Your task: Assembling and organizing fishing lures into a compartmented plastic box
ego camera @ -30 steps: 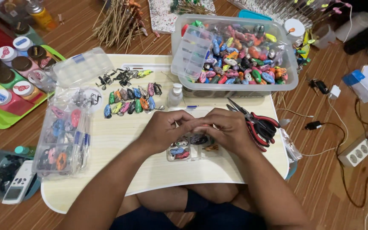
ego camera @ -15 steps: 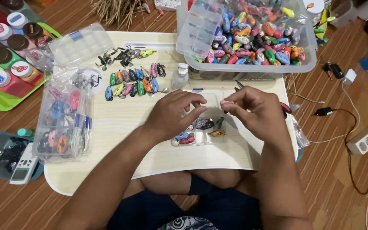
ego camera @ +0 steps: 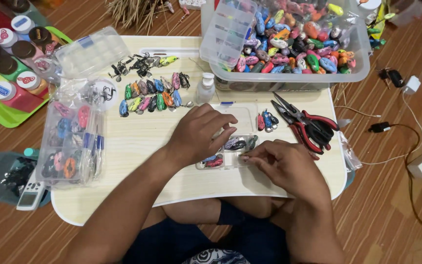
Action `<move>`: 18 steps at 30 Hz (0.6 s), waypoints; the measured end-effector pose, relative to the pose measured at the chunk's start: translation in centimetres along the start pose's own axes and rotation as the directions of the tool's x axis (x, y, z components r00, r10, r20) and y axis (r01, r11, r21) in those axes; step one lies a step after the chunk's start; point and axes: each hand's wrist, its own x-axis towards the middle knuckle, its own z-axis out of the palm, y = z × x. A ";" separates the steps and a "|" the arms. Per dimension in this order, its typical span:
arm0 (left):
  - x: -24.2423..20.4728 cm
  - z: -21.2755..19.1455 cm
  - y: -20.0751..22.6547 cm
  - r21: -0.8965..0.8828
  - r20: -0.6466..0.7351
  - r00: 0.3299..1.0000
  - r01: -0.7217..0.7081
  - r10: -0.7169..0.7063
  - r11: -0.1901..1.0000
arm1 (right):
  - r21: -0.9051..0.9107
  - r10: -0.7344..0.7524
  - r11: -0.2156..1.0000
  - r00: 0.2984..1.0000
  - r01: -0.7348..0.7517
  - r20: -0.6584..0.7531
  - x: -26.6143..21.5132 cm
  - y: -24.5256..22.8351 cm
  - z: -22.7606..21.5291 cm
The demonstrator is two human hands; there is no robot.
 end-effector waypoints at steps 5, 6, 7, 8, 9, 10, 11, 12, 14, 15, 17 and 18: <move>0.0 0.0 0.0 0.077 0.019 0.998 -0.059 0.058 0.995 | -0.014 -0.050 0.999 0.999 0.050 0.002 0.5 1.5 1.3; 0.1 0.0 0.0 0.078 0.026 0.997 -0.069 0.067 0.995 | -0.025 -0.103 0.994 0.995 0.103 0.015 0.6 1.5 1.3; 0.1 0.0 0.1 0.077 0.022 0.997 -0.080 0.078 0.994 | -0.030 -0.104 0.994 0.995 0.104 0.004 0.7 2.0 1.5; 0.2 0.0 0.2 0.081 0.022 0.997 -0.079 0.078 0.994 | -0.086 -0.155 0.985 0.988 0.153 -0.016 0.9 2.5 1.7; 0.1 0.0 0.3 0.085 0.024 0.997 -0.077 0.075 0.993 | -0.141 -0.205 0.970 0.978 0.199 -0.031 1.0 3.0 1.9; 0.2 0.0 0.4 0.084 0.021 0.996 -0.086 0.085 0.993 | -0.147 -0.206 0.969 0.978 0.198 -0.040 1.0 3.2 2.0; 0.2 0.0 0.4 0.088 0.025 0.996 -0.083 0.081 0.993 | -0.168 -0.214 0.964 0.976 0.204 -0.040 1.0 3.5 2.1; 0.2 0.0 0.4 0.091 0.029 0.997 -0.079 0.077 0.993 | -0.189 -0.221 0.959 0.975 0.210 -0.039 1.0 3.7 2.3; 0.3 -0.2 0.4 0.095 0.034 0.997 -0.079 0.076 0.992 | -0.173 -0.204 0.965 0.978 0.197 -0.029 1.1 3.7 2.1; 0.3 -0.3 0.5 0.099 0.041 0.997 -0.073 0.069 0.992 | -0.152 -0.188 0.971 0.982 0.184 -0.013 1.1 3.7 2.0; 0.4 -0.3 0.5 0.091 0.024 0.997 -0.073 0.072 0.993 | -0.092 -0.186 0.979 0.982 0.183 -0.023 1.0 2.4 1.1; 0.4 -0.3 0.6 0.084 0.009 0.998 -0.070 0.070 0.994 | -0.029 -0.183 0.983 0.983 0.182 -0.030 1.0 1.8 0.7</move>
